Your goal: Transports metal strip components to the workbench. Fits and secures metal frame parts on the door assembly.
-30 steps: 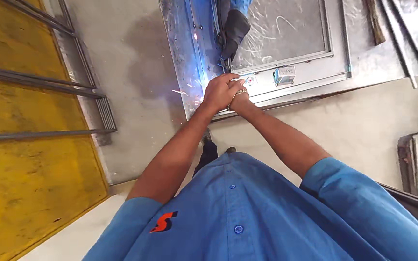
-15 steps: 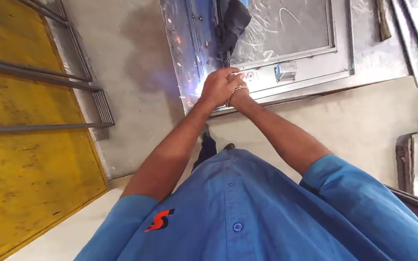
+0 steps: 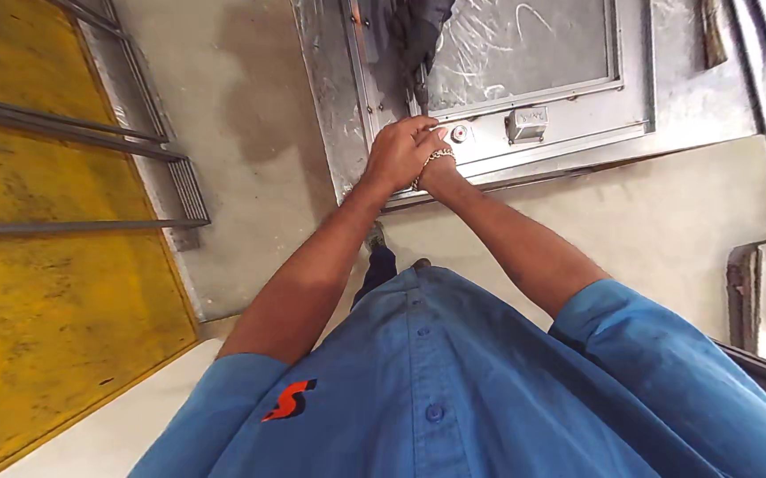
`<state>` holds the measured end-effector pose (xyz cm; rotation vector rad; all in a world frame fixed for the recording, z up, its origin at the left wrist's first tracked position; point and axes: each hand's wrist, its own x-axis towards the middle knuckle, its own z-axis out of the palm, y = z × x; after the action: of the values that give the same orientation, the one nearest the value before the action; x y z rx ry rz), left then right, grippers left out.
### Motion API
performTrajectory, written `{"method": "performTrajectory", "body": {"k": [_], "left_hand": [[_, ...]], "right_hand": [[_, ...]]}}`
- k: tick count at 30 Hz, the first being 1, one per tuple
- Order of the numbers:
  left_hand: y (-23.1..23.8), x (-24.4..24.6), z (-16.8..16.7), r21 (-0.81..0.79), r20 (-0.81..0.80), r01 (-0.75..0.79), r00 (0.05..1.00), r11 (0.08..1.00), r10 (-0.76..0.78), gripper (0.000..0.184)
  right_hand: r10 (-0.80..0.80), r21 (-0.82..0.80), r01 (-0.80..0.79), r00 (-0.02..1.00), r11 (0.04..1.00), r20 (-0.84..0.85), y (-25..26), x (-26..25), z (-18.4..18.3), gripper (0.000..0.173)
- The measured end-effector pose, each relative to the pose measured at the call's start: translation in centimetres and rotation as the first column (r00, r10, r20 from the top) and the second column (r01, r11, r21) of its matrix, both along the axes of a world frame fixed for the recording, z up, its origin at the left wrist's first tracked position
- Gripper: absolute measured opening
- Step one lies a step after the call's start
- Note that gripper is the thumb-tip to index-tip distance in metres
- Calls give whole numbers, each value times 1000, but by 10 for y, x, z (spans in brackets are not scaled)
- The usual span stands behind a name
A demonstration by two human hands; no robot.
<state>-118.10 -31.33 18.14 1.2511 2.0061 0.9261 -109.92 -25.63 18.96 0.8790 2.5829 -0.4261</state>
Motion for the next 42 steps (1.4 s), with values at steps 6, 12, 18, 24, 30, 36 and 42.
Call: {"method": "performTrajectory", "body": {"k": [6,12,18,24,30,36,42], "left_hand": [[-1,1,7,-26,8,7,1000,1000,-6,47],[0,1,3,-20,-2,-12,1000,1000,12,45],[0,2,2,4,22,-34,999,999,34,50],[-15,14,-32,400,179,-257,963,880,200,65],[-56,49,-109,-63,140,-341,928,938,346,64],[-7,88,-135,-266,12,-9,1000,964,13,53],[107,143,-156,-284,-196,75,971,956,-134,63]], "right_hand": [[12,-9,-12,1000,1000,10,-2,2,7,51],[-15,-29,15,1000,999,2,-1,1,8,48],[-22,-33,23,1000,999,19,0,-2,7,50],[-134,-182,142,989,973,56,17,3,31,35],[-440,-398,417,897,817,39,79,84,-12,44],[-729,-345,671,681,656,-63,169,196,-16,30],[-632,-88,629,775,773,-15,268,254,-3,46]]}}
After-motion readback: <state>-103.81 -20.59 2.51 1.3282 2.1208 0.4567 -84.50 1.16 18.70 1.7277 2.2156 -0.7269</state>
